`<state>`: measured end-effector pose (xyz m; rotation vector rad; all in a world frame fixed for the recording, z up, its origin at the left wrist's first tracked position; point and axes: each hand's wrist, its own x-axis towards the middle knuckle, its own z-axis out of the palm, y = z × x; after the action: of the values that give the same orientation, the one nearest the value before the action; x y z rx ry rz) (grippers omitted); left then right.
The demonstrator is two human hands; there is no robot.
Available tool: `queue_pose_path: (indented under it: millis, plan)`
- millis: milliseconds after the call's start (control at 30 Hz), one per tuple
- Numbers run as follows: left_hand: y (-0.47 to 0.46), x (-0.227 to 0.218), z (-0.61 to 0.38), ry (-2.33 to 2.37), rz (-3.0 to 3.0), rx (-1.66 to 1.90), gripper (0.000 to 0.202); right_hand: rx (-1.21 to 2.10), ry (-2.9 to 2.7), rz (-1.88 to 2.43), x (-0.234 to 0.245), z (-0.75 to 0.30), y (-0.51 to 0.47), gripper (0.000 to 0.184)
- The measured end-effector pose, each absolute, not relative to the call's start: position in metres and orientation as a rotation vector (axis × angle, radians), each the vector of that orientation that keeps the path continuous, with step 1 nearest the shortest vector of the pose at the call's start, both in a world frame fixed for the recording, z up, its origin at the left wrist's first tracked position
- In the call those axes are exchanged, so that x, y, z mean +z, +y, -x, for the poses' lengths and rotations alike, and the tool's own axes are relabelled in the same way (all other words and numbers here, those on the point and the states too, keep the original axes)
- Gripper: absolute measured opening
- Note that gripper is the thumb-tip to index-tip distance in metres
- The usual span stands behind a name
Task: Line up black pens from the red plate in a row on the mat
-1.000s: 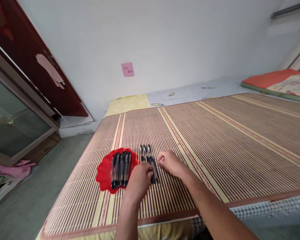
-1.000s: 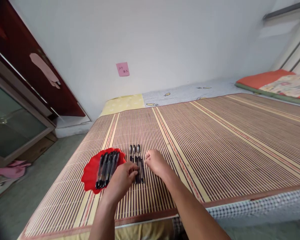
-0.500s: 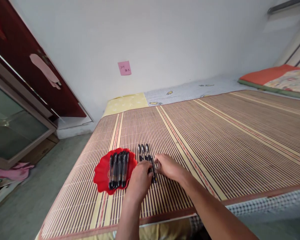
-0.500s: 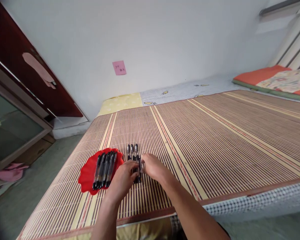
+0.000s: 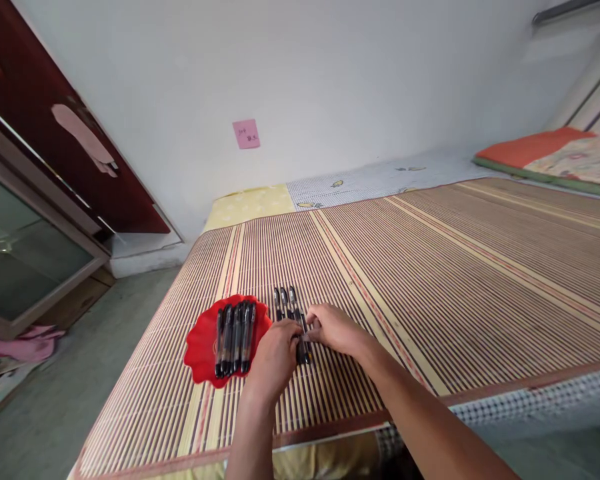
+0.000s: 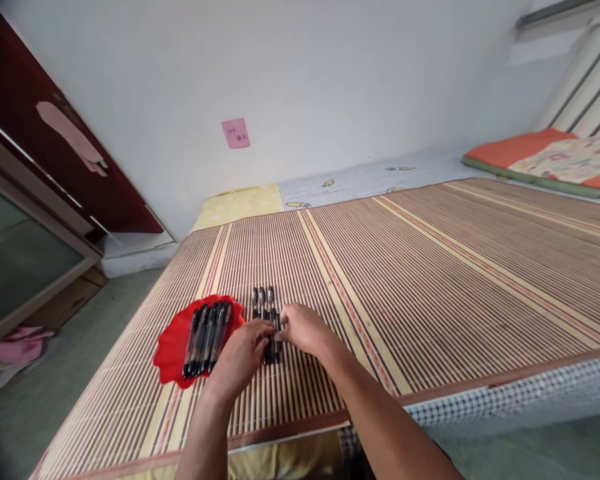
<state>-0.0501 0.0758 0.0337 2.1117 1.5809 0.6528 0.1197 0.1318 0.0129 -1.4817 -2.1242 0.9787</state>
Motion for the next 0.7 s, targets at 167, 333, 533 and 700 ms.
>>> queue_pose_path:
  millis: [167, 333, 533, 700]
  plan:
    - [0.075, 0.036, 0.051, 1.562, -2.12, 0.663, 0.035, 0.938, -2.117, 1.489, 0.007, -0.118, 0.133, 0.02]
    - [0.073, 0.042, 0.051, 1.573, -2.105, 0.628, 0.038, 0.911, -2.099, 1.505, 0.001, -0.116, 0.136, 0.021]
    - [0.069, 0.052, 0.048, 1.532, -2.056, 0.609, 0.041, 0.935, -2.087, 1.537, 0.006, -0.114, 0.136, 0.026]
    - [0.065, 0.064, 0.063, 1.584, -1.991, 0.67, 0.036, 1.032, -2.09, 1.538, 0.009, -0.116, 0.135, 0.026]
